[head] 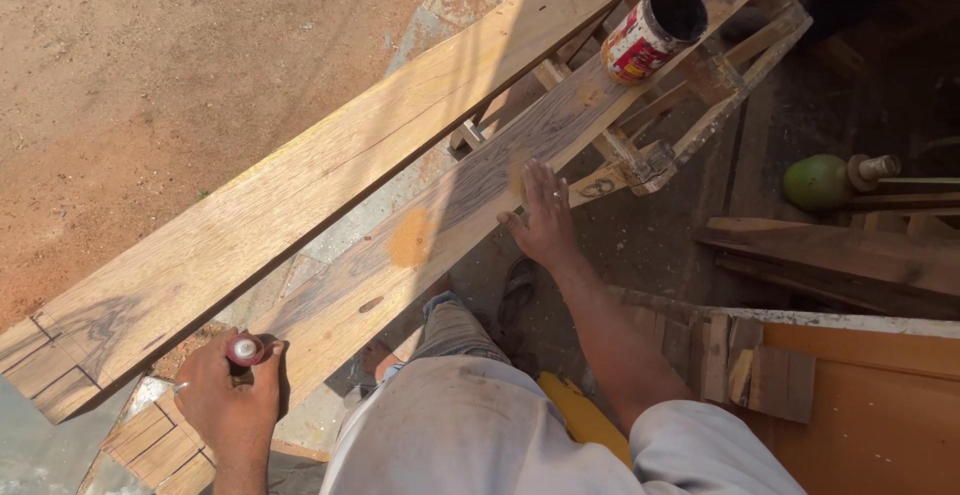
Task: Applying wood glue and filler to a wooden plank on a workbench.
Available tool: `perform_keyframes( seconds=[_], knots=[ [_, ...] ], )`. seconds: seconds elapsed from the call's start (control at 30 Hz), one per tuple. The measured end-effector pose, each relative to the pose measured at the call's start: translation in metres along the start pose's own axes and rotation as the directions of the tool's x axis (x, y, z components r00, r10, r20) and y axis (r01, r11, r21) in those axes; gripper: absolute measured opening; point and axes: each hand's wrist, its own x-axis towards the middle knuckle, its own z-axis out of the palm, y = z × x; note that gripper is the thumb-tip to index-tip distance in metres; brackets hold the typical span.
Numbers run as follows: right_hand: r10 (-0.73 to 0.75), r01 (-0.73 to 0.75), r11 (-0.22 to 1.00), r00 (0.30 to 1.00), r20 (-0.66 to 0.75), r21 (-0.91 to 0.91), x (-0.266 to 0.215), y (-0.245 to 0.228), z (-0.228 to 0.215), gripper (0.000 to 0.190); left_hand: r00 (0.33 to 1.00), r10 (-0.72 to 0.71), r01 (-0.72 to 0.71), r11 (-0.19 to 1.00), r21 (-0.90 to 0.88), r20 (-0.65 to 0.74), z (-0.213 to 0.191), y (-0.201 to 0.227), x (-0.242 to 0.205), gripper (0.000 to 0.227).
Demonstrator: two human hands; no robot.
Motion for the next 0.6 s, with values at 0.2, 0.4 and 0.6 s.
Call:
perform_keyframes(
  seconds=[0.2, 0.4, 0.6],
  knots=[
    [-0.117, 0.126, 0.989, 0.986, 0.118, -0.074, -0.004, -0.045, 0.009, 0.102, 0.998, -0.061, 0.061, 0.998, -0.03, 0.003, -0.004, 0.011, 0.003, 0.044],
    [-0.222, 0.237, 0.97, 0.954, 0.204, -0.052, -0.03, -0.101, 0.031, 0.101, 0.996, -0.07, 0.066, 0.994, -0.091, -0.048, -0.013, 0.013, 0.001, 0.044],
    [-0.268, 0.285, 0.958, 0.935, 0.23, -0.041, -0.022, -0.126, 0.027, 0.103, 0.997, -0.08, 0.078, 0.992, -0.096, -0.017, -0.016, 0.017, 0.006, 0.042]
  ],
)
